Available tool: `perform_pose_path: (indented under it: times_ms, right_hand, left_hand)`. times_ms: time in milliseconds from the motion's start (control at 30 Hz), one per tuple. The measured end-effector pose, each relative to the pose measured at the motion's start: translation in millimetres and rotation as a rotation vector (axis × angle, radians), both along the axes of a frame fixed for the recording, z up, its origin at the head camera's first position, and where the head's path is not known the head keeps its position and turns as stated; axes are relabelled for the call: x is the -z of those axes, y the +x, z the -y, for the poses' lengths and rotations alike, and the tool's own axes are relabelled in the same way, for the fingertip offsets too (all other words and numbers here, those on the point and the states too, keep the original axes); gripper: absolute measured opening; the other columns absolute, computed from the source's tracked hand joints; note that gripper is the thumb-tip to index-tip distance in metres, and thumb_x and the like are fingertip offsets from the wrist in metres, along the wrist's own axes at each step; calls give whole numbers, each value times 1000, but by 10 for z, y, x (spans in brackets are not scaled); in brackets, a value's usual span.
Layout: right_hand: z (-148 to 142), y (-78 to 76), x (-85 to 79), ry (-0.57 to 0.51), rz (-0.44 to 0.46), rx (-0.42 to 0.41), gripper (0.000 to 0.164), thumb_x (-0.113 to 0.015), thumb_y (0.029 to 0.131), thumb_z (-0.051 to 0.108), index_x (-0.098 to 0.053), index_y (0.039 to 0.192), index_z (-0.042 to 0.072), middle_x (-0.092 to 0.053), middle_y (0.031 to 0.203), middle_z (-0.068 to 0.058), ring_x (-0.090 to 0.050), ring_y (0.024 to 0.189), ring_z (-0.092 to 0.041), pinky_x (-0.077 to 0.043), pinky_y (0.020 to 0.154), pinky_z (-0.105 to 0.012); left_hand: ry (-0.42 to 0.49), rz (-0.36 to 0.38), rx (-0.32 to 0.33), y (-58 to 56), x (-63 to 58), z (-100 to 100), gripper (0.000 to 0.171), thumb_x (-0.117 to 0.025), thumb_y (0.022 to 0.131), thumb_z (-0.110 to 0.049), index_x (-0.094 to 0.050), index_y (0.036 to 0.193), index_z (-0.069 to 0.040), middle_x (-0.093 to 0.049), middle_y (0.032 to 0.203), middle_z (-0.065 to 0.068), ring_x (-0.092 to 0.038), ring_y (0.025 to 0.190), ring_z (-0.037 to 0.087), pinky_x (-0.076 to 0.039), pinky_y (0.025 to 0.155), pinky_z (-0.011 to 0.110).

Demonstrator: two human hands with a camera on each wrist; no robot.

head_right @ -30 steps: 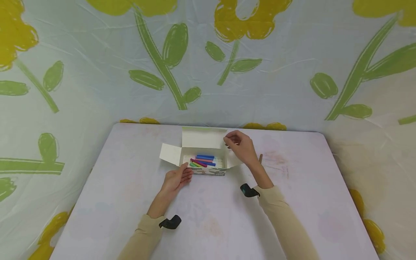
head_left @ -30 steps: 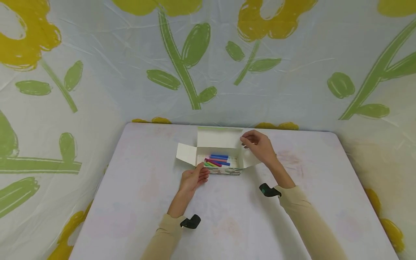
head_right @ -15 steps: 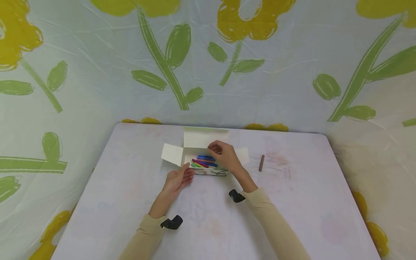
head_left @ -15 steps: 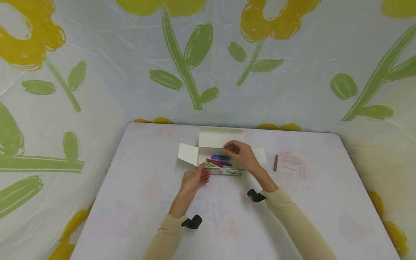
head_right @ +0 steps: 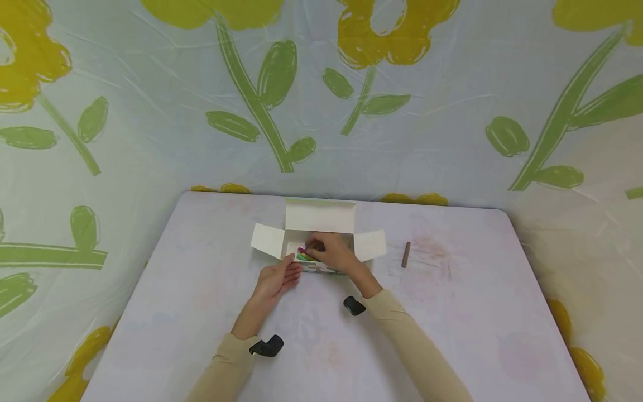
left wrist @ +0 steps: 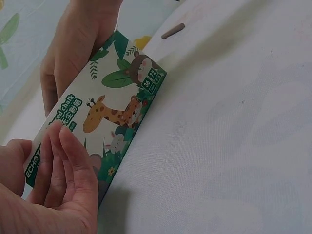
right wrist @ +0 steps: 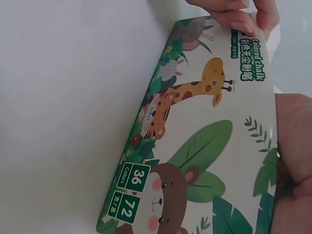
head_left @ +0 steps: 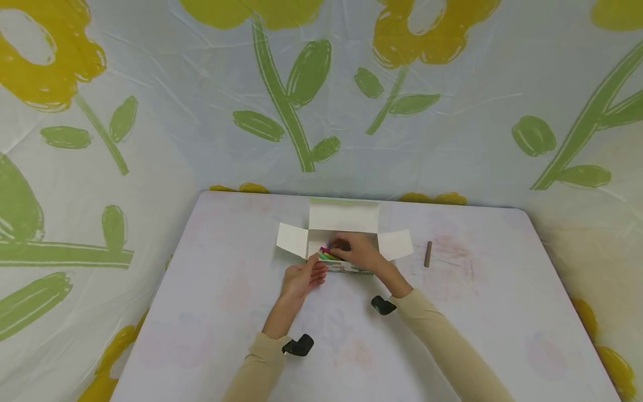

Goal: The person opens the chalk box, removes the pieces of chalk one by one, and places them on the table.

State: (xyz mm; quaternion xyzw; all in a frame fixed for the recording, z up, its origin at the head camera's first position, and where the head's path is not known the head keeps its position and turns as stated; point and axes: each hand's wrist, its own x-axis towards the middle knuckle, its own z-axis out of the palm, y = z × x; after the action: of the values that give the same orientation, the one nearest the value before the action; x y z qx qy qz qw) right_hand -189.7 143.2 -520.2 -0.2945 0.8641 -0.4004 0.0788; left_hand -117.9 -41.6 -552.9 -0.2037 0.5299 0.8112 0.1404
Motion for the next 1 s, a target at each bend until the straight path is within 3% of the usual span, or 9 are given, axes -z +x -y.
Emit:
perform_pose_path:
  times_ms: [233, 467, 733, 1000]
  right_hand:
    - [103, -31, -16, 86, 37, -67, 19, -65, 99, 2, -69, 115, -7, -72, 108, -17, -69, 100, -29, -57, 90, -45]
    - [182, -64, -78, 136, 43, -99, 14, -71, 92, -7, -71, 105, -10, -72, 100, -20, -69, 94, -33, -59, 87, -45]
    - [202, -61, -122, 214, -3, -115, 8, -75, 90, -5, -72, 97, -6, -71, 93, -16, -67, 84, -27, -59, 79, -38]
    - [74, -45, -143, 112, -40, -124, 13, -72, 92, -4, -70, 105, -7, -72, 97, -16, -66, 88, -26, -57, 82, -41]
  left_hand:
    - [-10, 4, 6, 14, 8, 6, 46, -67, 101, -30, -70, 107, 15, -76, 90, 13, -69, 72, 9, -60, 68, 22]
    - [-12, -2, 4, 18, 19, 2, 51, -68, 101, -31, -66, 112, 19, -76, 93, 16, -69, 69, 8, -59, 66, 21]
    - [-14, 6, -8, 15, 9, -15, 39, -67, 101, -30, -73, 98, 9, -75, 83, 8, -69, 70, 8, -59, 66, 21]
    - [-7, 3, -7, 1, 16, -14, 38, -68, 101, -30, -73, 97, 7, -75, 82, 7, -70, 70, 9, -60, 67, 22]
